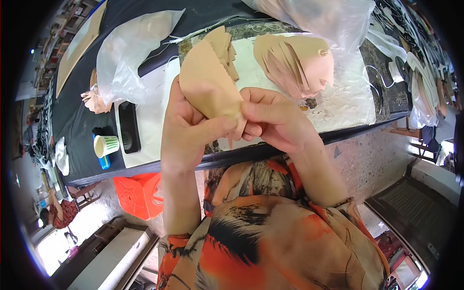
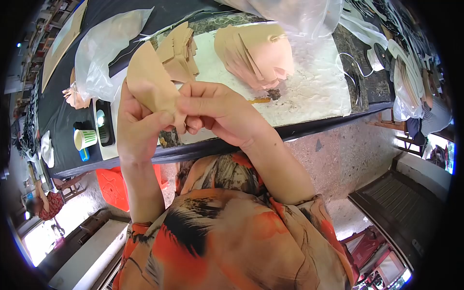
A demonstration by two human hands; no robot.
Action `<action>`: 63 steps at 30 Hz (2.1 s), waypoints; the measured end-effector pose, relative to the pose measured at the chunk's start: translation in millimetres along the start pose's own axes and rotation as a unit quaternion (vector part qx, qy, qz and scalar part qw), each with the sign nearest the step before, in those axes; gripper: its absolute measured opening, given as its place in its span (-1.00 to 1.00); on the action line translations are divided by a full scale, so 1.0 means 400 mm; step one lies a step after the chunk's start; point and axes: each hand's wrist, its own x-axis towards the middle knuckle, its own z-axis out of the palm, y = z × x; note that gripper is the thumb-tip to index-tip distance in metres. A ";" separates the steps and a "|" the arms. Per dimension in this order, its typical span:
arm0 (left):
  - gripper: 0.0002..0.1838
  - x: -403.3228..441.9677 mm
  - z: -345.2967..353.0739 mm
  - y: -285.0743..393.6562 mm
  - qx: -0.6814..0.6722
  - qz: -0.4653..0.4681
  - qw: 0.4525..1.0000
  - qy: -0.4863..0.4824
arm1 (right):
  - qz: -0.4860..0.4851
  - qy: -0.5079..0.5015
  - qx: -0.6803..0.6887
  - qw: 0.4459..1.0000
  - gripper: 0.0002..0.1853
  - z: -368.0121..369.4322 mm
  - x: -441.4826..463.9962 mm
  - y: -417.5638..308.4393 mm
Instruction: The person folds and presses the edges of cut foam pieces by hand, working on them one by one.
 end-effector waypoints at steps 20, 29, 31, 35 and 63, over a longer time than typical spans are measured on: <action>-0.14 0.009 -0.029 -0.024 -0.031 -0.006 0.999 0.043 | -0.018 0.059 -0.107 0.992 -0.82 0.031 -0.005 -0.028; -0.17 0.009 -0.023 -0.023 0.038 0.014 0.998 0.055 | -0.025 0.095 -0.194 0.976 -0.84 0.036 -0.008 -0.037; -0.18 0.010 -0.019 -0.021 0.056 0.023 0.997 0.051 | -0.045 0.094 -0.223 0.969 -0.86 0.030 -0.008 -0.031; -0.19 0.008 -0.025 -0.020 0.051 0.009 0.998 0.033 | -0.066 0.084 -0.240 0.965 -0.87 0.024 -0.005 -0.020; -0.12 0.019 -0.014 -0.042 -0.007 -0.010 1.000 0.008 | -0.021 0.083 -0.209 0.974 -0.85 0.013 -0.043 -0.051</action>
